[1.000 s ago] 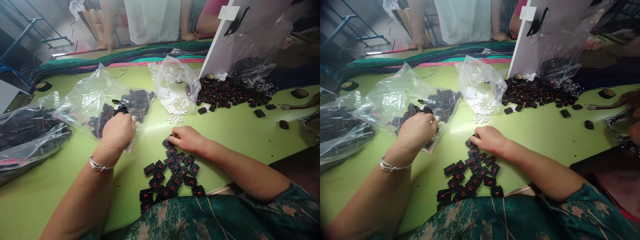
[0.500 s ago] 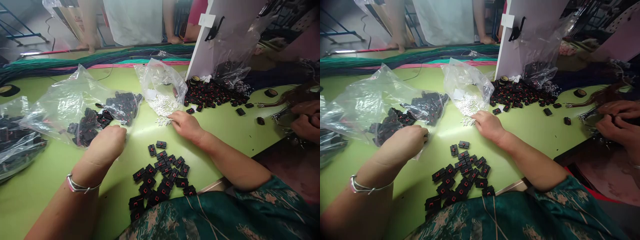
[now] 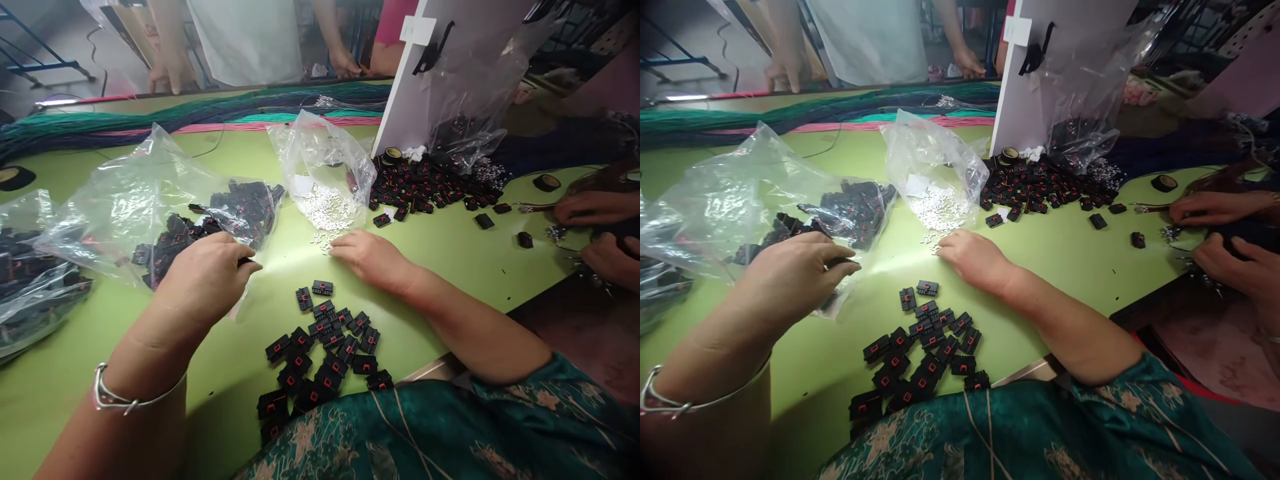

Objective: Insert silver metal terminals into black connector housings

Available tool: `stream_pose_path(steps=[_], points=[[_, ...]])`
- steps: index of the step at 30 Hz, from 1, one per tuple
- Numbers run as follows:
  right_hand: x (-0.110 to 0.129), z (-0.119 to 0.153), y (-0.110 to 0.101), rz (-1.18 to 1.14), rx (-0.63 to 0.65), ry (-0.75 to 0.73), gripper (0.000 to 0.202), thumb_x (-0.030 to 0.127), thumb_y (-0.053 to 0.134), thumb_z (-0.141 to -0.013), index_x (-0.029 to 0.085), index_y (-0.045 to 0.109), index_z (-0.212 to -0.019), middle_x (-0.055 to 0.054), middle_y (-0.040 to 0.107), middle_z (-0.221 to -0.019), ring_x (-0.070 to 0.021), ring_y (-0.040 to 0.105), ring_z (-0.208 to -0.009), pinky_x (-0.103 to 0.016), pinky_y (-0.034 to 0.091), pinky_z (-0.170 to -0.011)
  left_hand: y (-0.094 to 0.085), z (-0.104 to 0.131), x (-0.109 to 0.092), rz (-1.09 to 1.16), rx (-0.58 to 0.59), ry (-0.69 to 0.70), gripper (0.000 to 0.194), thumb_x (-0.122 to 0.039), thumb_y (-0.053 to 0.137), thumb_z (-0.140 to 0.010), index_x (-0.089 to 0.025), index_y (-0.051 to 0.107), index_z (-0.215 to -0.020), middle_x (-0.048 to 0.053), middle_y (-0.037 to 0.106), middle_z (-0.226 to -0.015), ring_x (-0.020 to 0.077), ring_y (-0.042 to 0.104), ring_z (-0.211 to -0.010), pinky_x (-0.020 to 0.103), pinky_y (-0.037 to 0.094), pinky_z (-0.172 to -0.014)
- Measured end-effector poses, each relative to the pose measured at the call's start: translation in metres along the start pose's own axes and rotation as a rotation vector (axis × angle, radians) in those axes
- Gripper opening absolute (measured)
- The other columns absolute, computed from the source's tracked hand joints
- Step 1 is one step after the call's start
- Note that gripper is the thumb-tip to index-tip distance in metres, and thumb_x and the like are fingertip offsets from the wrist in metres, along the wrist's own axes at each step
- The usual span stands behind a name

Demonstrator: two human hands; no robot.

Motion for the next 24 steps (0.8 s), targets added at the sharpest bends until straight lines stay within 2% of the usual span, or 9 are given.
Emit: stream_pose_path(steps=[2,5,7,9,13,15,20,24], points=[[-0.014,0.001,-0.014,-0.06,-0.118,0.082,0.024,0.013,0.049,-0.093,0.017,0.072,-0.101,-0.009,0.07,-0.103,-0.0207,0.058,-0.097,-0.035,0.044,-0.088,-0.002,-0.002,-0.008,0.213,-0.051,-0.001,0.015,-0.034,0.065,-0.077,-0.027,0.076,-0.07,0.006,0.068,-0.077,0.0271,0.062,-0.077,0.041,0.049,-0.075],[-0.03,0.003,-0.027,-0.148,-0.239,0.223,0.021,0.019,0.051,-0.094,0.016,0.072,-0.092,-0.008,0.07,-0.094,-0.0188,0.06,-0.09,-0.032,0.044,-0.083,0.02,-0.006,-0.008,0.61,-0.035,-0.101,0.012,-0.036,0.072,-0.073,-0.026,0.078,-0.075,0.004,0.073,-0.079,0.0233,0.065,-0.074,0.037,0.051,-0.075],[-0.032,0.003,-0.027,-0.175,-0.209,0.27,0.021,0.017,0.051,-0.091,0.016,0.071,-0.088,-0.007,0.069,-0.092,-0.0173,0.059,-0.086,-0.029,0.042,-0.078,0.044,-0.008,-0.005,0.824,-0.016,-0.2,0.018,-0.038,0.074,-0.072,-0.023,0.079,-0.081,0.006,0.075,-0.08,0.0229,0.066,-0.074,0.035,0.053,-0.073],[-0.032,0.003,-0.022,-0.178,-0.092,0.291,0.019,0.014,0.051,-0.088,0.017,0.07,-0.083,-0.006,0.069,-0.088,-0.0161,0.059,-0.081,-0.028,0.04,-0.073,0.061,-0.009,-0.004,0.905,-0.027,-0.225,0.024,-0.039,0.072,-0.075,-0.02,0.079,-0.088,0.008,0.075,-0.081,0.023,0.066,-0.075,0.035,0.053,-0.074],[-0.026,0.01,-0.009,-0.165,0.201,0.277,0.014,0.014,0.057,-0.081,0.019,0.07,-0.08,-0.004,0.07,-0.081,-0.0147,0.057,-0.072,-0.027,0.036,-0.064,0.07,-0.012,-0.013,0.677,-0.046,-0.092,0.029,-0.038,0.064,-0.082,-0.02,0.079,-0.099,0.008,0.068,-0.079,0.023,0.062,-0.078,0.037,0.049,-0.078],[-0.024,0.015,-0.004,-0.113,0.284,0.263,0.013,0.014,0.058,-0.079,0.019,0.07,-0.08,-0.005,0.07,-0.08,-0.0154,0.056,-0.07,-0.028,0.034,-0.061,0.071,-0.011,-0.019,0.532,-0.022,-0.038,0.031,-0.036,0.058,-0.086,-0.02,0.077,-0.106,0.007,0.064,-0.08,0.0233,0.06,-0.081,0.036,0.048,-0.081],[-0.023,0.015,0.006,0.009,0.287,0.286,0.014,0.015,0.056,-0.082,0.018,0.07,-0.079,-0.008,0.071,-0.081,-0.0175,0.057,-0.068,-0.03,0.03,-0.057,0.07,-0.005,-0.033,0.352,0.052,0.04,0.041,-0.032,0.05,-0.091,-0.02,0.066,-0.126,0.009,0.061,-0.092,0.0241,0.059,-0.088,0.036,0.046,-0.083],[-0.018,0.011,0.012,0.063,0.277,0.288,0.016,0.015,0.053,-0.083,0.017,0.068,-0.08,-0.01,0.071,-0.085,-0.0187,0.058,-0.069,-0.031,0.03,-0.057,0.069,-0.001,-0.045,0.281,0.084,0.13,0.037,-0.031,0.045,-0.092,-0.021,0.07,-0.118,0.009,0.061,-0.093,0.0237,0.059,-0.085,0.036,0.047,-0.079]])
Point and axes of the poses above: each hand's wrist, its own z-axis away from the middle knuckle, its own y-axis out of the palm, x = y × z, the point moved 9 cm from there along -z, towards the middle knuckle
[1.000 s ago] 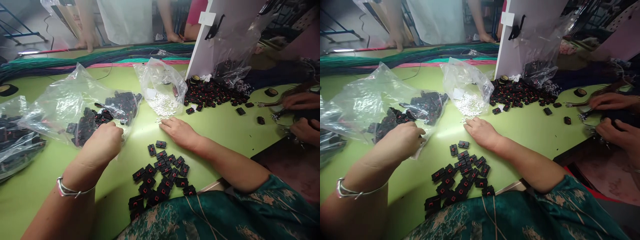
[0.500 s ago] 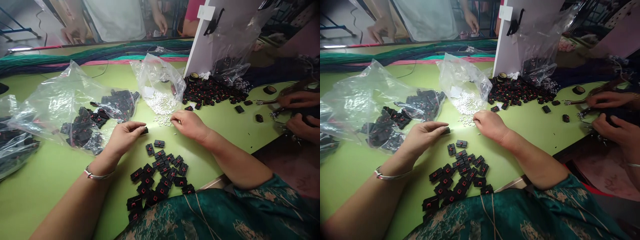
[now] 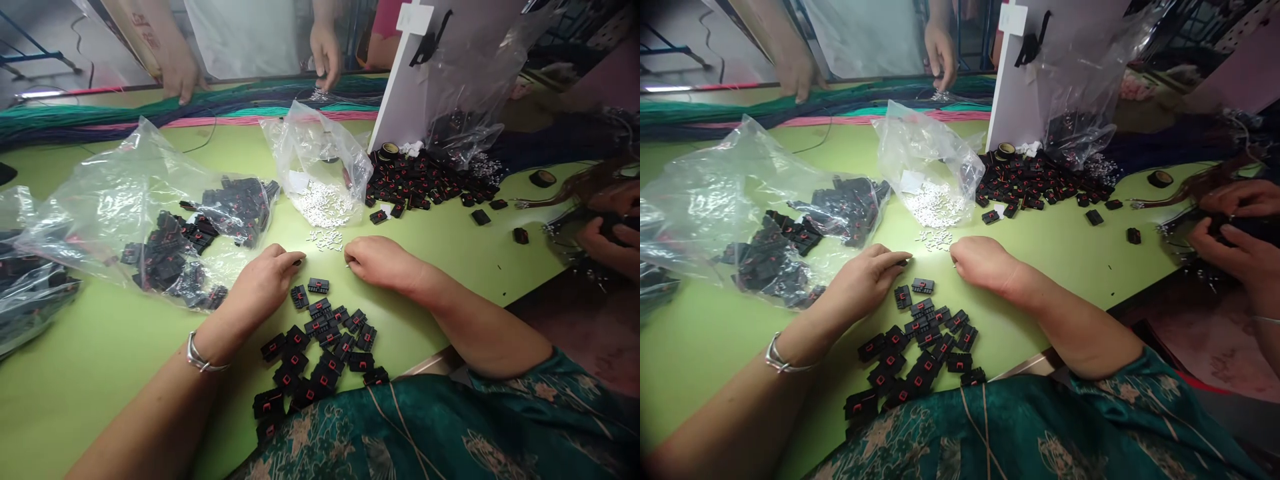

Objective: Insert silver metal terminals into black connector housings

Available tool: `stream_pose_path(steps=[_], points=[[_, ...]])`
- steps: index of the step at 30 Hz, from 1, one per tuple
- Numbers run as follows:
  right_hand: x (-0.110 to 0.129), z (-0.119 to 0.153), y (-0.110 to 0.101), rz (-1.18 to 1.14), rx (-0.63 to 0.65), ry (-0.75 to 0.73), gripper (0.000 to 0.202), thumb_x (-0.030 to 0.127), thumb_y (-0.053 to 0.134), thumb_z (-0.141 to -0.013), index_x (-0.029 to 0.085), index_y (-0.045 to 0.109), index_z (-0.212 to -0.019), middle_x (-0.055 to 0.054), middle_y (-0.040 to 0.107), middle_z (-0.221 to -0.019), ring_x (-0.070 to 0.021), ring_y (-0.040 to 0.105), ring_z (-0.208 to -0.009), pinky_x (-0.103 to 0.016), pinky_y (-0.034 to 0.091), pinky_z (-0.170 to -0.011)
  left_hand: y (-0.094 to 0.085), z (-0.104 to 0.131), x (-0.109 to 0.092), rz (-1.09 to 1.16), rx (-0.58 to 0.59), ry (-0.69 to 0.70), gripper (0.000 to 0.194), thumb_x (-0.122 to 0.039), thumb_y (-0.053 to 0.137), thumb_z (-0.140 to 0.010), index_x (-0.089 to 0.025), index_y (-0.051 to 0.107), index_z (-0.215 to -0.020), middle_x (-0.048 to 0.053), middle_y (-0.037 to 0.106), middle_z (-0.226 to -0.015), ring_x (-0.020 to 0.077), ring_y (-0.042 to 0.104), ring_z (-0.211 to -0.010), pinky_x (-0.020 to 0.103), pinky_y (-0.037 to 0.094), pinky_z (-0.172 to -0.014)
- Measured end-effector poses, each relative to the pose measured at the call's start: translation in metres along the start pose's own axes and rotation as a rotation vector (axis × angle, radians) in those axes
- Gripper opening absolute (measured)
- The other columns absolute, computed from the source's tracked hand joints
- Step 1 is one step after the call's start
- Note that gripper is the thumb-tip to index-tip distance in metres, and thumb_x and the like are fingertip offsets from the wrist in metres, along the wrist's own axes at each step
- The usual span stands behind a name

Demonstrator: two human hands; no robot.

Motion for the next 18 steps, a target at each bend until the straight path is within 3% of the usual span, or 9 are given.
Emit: stream_pose_path(steps=[2,4,7,9,11,15,18], points=[[0.004,-0.002,0.002,0.018,-0.015,-0.013,0.015,0.015,0.052,-0.083,0.016,0.067,-0.081,-0.011,0.07,-0.087,-0.0196,0.059,-0.071,-0.032,0.03,-0.057,-0.003,0.0,0.0,0.034,-0.032,-0.008,0.032,-0.03,0.049,-0.091,-0.021,0.073,-0.11,0.01,0.064,-0.093,0.0248,0.06,-0.085,0.037,0.047,-0.079],[0.008,-0.004,0.003,0.027,-0.04,-0.036,0.014,0.014,0.051,-0.082,0.015,0.065,-0.083,-0.012,0.069,-0.089,-0.0202,0.058,-0.072,-0.032,0.03,-0.058,-0.007,-0.001,0.006,0.218,-0.081,-0.083,0.027,-0.029,0.056,-0.087,-0.02,0.073,-0.105,0.009,0.067,-0.089,0.0241,0.062,-0.083,0.037,0.048,-0.077],[0.011,-0.007,0.002,-0.037,-0.1,-0.051,0.012,0.015,0.049,-0.082,0.015,0.061,-0.083,-0.011,0.067,-0.088,-0.0183,0.056,-0.072,-0.031,0.032,-0.06,0.005,0.0,0.02,0.802,-0.047,-0.272,0.027,-0.032,0.067,-0.08,-0.019,0.069,-0.104,0.005,0.068,-0.081,0.0192,0.064,-0.071,0.032,0.051,-0.068],[0.013,-0.006,-0.004,-0.146,-0.181,-0.069,0.01,0.015,0.049,-0.082,0.016,0.059,-0.082,-0.008,0.065,-0.084,-0.0159,0.052,-0.07,-0.029,0.034,-0.062,0.02,0.001,0.019,1.216,0.021,-0.356,0.033,-0.031,0.076,-0.074,-0.018,0.066,-0.103,0.003,0.068,-0.079,0.016,0.066,-0.067,0.029,0.053,-0.066],[0.019,-0.002,-0.015,-0.259,-0.288,-0.125,0.009,0.014,0.047,-0.082,0.016,0.056,-0.081,-0.006,0.062,-0.081,-0.014,0.05,-0.069,-0.027,0.036,-0.064,0.03,0.002,0.015,1.48,0.074,-0.388,0.037,-0.027,0.08,-0.07,-0.018,0.065,-0.102,0.003,0.069,-0.082,0.0144,0.067,-0.069,0.028,0.054,-0.07],[0.038,0.011,-0.031,-0.329,-0.427,-0.244,0.01,0.014,0.044,-0.084,0.016,0.054,-0.082,-0.005,0.059,-0.08,-0.0137,0.047,-0.07,-0.027,0.037,-0.067,0.041,0.003,0.005,1.642,0.178,-0.376,0.032,-0.021,0.078,-0.075,-0.017,0.067,-0.105,0.004,0.069,-0.084,0.013,0.067,-0.071,0.026,0.055,-0.072],[0.048,0.013,-0.031,-0.278,-0.415,-0.262,0.012,0.015,0.043,-0.085,0.015,0.055,-0.085,-0.006,0.059,-0.082,-0.0151,0.048,-0.073,-0.028,0.037,-0.067,0.046,0.004,0.001,1.667,0.221,-0.355,0.03,-0.021,0.076,-0.077,-0.017,0.069,-0.106,0.004,0.069,-0.086,0.0124,0.066,-0.072,0.025,0.055,-0.071]])
Point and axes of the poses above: each hand's wrist, its own z-axis away from the middle knuckle, its own y-axis out of the palm, x = y × z, the point moved 9 cm from there along -z, towards the middle knuckle
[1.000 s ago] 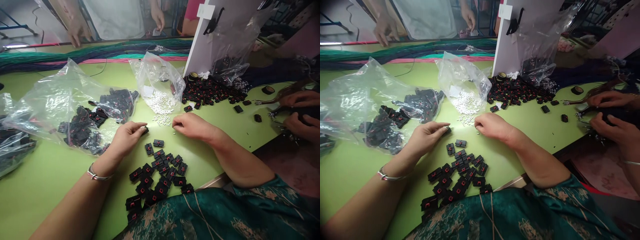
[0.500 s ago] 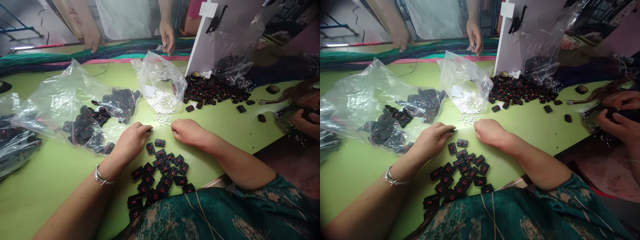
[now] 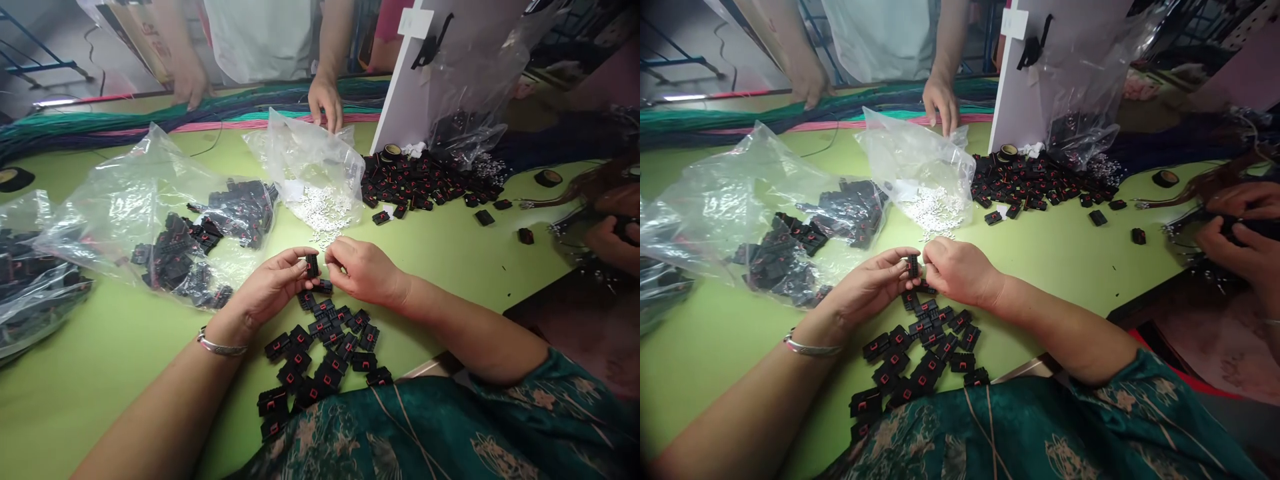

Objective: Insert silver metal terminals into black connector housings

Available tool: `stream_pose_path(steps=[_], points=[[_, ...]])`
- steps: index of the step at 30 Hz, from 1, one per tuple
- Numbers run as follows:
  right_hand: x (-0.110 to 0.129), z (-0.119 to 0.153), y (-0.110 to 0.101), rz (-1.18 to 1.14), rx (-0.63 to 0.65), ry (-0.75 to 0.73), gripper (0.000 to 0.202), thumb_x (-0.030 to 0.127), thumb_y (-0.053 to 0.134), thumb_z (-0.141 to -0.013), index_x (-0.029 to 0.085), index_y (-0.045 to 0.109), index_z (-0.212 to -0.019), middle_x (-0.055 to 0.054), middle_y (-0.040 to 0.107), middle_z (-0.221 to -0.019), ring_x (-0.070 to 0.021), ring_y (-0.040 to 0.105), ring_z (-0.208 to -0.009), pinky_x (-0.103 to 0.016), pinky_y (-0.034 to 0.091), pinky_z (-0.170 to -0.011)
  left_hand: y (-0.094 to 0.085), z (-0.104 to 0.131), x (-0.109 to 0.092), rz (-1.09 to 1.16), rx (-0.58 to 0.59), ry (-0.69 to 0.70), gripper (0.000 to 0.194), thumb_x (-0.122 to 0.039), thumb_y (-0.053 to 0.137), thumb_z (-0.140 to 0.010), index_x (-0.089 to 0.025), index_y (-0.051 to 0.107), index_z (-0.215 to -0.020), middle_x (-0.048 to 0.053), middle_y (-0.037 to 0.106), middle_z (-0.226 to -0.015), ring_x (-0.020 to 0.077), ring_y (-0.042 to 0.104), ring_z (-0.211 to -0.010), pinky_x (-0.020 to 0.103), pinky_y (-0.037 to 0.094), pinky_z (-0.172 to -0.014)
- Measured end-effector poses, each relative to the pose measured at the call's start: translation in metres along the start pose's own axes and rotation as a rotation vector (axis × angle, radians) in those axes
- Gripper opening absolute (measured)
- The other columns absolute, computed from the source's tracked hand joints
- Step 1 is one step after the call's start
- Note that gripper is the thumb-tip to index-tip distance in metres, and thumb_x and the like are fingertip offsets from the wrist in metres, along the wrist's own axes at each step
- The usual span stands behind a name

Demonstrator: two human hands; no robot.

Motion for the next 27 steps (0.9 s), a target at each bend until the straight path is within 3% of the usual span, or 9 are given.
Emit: stream_pose_path(steps=[12,18,21,24,27], points=[[0.011,0.001,0.011,0.213,0.089,-0.035,0.016,0.019,0.045,-0.089,0.012,0.06,-0.087,-0.009,0.061,-0.082,-0.0165,0.049,-0.068,-0.03,0.032,-0.059,0.009,0.0,0.002,-0.023,0.083,0.009,0.027,-0.02,0.073,-0.081,-0.014,0.07,-0.107,0.004,0.068,-0.086,0.0104,0.064,-0.071,0.019,0.053,-0.066],[0.012,0.002,0.014,0.265,0.153,-0.002,0.015,0.017,0.047,-0.087,0.011,0.061,-0.087,-0.011,0.062,-0.083,-0.018,0.051,-0.069,-0.031,0.032,-0.059,0.007,0.0,0.001,-0.108,0.02,0.051,0.026,-0.023,0.077,-0.078,-0.017,0.072,-0.103,0.003,0.068,-0.081,0.0098,0.064,-0.067,0.018,0.053,-0.062],[0.008,0.002,0.009,0.118,0.067,0.038,0.013,0.015,0.048,-0.087,0.012,0.06,-0.084,-0.009,0.062,-0.082,-0.0168,0.052,-0.07,-0.03,0.036,-0.061,0.007,0.001,-0.003,-0.119,-0.009,0.108,0.025,-0.022,0.079,-0.076,-0.017,0.073,-0.099,0.003,0.069,-0.08,0.0098,0.065,-0.065,0.018,0.054,-0.061],[0.0,0.003,0.003,-0.225,-0.066,0.122,0.009,0.015,0.05,-0.086,0.015,0.057,-0.079,-0.004,0.06,-0.078,-0.0138,0.053,-0.071,-0.028,0.042,-0.065,0.01,0.001,-0.004,-0.037,0.011,0.111,0.023,-0.021,0.079,-0.076,-0.017,0.075,-0.098,0.004,0.072,-0.087,0.0097,0.066,-0.067,0.021,0.057,-0.067],[-0.017,0.005,0.014,-0.625,-0.059,0.338,0.004,0.017,0.056,-0.083,0.018,0.053,-0.08,0.003,0.054,-0.069,-0.0092,0.051,-0.058,-0.022,0.043,-0.052,0.01,0.001,-0.005,0.019,0.04,0.094,0.024,-0.019,0.079,-0.075,-0.017,0.075,-0.099,0.005,0.073,-0.092,0.0116,0.068,-0.071,0.023,0.058,-0.07]])
Point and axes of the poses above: each hand's wrist, its own z-axis away from the middle knuckle, its own y-axis out of the palm, x = y × z, the point moved 9 cm from there along -z, towards the middle knuckle
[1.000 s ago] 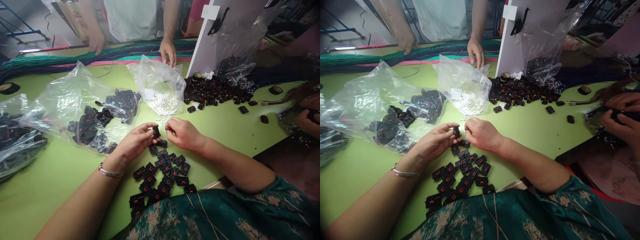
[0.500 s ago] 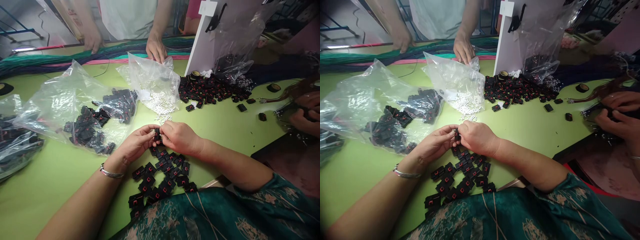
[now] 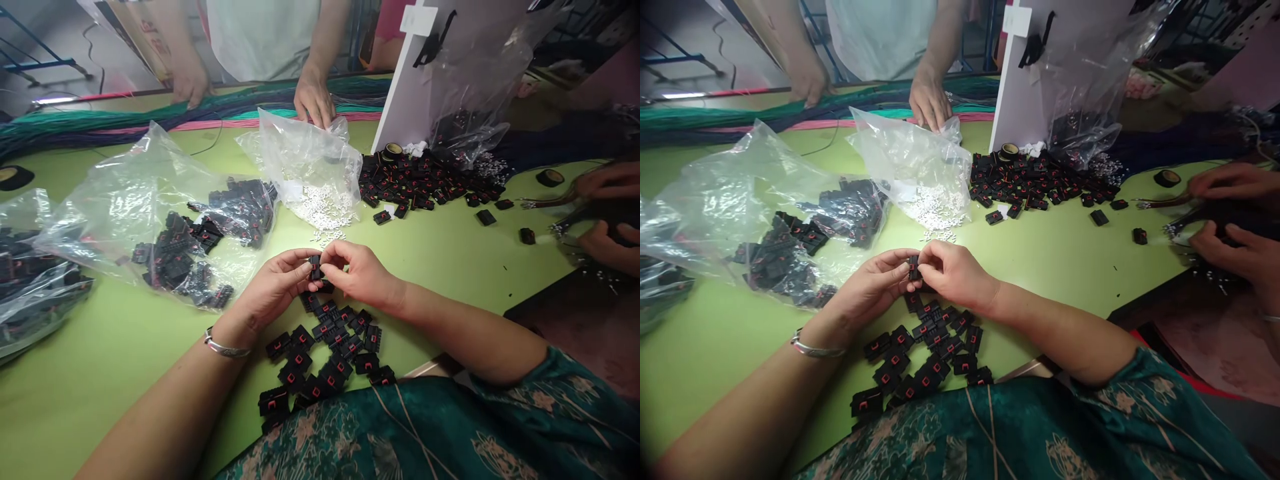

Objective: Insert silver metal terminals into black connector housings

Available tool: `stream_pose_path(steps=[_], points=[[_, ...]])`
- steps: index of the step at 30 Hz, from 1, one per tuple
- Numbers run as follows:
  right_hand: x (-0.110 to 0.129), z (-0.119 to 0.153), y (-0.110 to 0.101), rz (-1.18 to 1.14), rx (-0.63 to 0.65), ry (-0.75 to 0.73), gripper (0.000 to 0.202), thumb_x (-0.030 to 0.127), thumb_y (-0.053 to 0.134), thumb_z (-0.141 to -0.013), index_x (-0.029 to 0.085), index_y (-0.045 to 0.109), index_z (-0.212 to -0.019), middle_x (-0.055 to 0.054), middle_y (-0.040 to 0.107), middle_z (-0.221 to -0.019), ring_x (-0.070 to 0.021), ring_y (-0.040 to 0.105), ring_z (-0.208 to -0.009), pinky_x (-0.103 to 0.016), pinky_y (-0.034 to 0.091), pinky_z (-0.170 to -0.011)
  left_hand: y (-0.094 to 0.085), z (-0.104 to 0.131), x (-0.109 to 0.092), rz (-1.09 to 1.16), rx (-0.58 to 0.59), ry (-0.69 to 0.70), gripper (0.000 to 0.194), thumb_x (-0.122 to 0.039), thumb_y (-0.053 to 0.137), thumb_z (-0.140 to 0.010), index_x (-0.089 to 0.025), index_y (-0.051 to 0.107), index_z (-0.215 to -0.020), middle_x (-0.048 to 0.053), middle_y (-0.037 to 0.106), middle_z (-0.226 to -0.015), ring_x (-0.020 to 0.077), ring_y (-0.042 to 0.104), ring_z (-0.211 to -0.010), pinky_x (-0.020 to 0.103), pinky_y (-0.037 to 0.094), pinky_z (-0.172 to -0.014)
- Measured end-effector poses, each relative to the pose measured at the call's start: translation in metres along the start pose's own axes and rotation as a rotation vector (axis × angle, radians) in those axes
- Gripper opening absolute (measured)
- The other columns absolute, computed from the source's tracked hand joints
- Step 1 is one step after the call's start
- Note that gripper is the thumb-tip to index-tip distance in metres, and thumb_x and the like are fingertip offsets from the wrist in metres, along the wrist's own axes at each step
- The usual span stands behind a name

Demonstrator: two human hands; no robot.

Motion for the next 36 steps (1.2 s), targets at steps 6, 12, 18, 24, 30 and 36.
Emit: stream_pose_path(steps=[6,12,18,24,30,36], points=[[-0.025,0.002,0.017,-0.472,0.184,0.315,0.021,0.03,0.068,-0.078,0.018,0.053,-0.082,0.008,0.051,-0.063,-0.0032,0.041,-0.038,-0.016,0.033,-0.029,-0.001,0.002,-0.001,0.018,0.034,-0.013,0.027,-0.016,0.078,-0.075,-0.017,0.074,-0.102,0.003,0.073,-0.089,0.013,0.07,-0.071,0.022,0.058,-0.069],[-0.028,-0.001,0.012,-0.607,0.145,0.291,0.023,0.035,0.068,-0.081,0.015,0.061,-0.09,0.003,0.06,-0.065,-0.0046,0.047,-0.043,-0.016,0.043,-0.034,-0.003,0.002,-0.004,0.027,0.013,-0.004,0.027,-0.017,0.077,-0.077,-0.017,0.071,-0.104,0.005,0.073,-0.09,0.0155,0.072,-0.077,0.025,0.059,-0.074],[-0.025,0.003,0.013,-0.46,0.091,0.314,0.01,0.025,0.061,-0.083,0.016,0.059,-0.079,0.007,0.056,-0.049,-0.006,0.051,-0.038,-0.017,0.047,-0.04,-0.003,0.002,-0.004,-0.021,-0.018,0.016,0.027,-0.018,0.08,-0.074,-0.017,0.071,-0.099,0.003,0.072,-0.089,0.0143,0.071,-0.074,0.026,0.06,-0.074],[-0.027,0.001,0.013,-0.377,0.078,0.274,0.008,0.022,0.057,-0.082,0.017,0.055,-0.076,0.006,0.056,-0.049,-0.0075,0.053,-0.038,-0.018,0.044,-0.041,-0.002,0.002,-0.004,-0.077,-0.017,0.047,0.026,-0.019,0.081,-0.073,-0.017,0.071,-0.097,0.003,0.073,-0.087,0.0143,0.071,-0.072,0.026,0.06,-0.073],[-0.013,-0.001,0.006,0.052,-0.055,0.049,0.011,0.02,0.055,-0.081,0.019,0.051,-0.071,0.004,0.055,-0.059,-0.0084,0.048,-0.05,-0.023,0.038,-0.051,-0.008,0.002,-0.002,-0.121,-0.112,0.06,0.027,-0.02,0.083,-0.069,-0.015,0.072,-0.093,0.003,0.071,-0.08,0.0123,0.069,-0.068,0.024,0.059,-0.068],[-0.012,-0.011,-0.02,0.179,-0.141,-0.062,0.009,0.025,0.059,-0.083,0.018,0.058,-0.078,0.0,0.062,-0.072,-0.0112,0.051,-0.063,-0.026,0.04,-0.063,-0.018,-0.001,-0.009,-0.047,-0.205,0.101,0.033,-0.021,0.084,-0.069,-0.015,0.069,-0.097,0.003,0.071,-0.081,0.0131,0.07,-0.071,0.025,0.059,-0.071]])
Point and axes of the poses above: each hand's wrist, its own z-axis away from the middle knuckle, its own y-axis out of the palm, x = y × z, the point moved 9 cm from there along -z, towards the middle knuckle
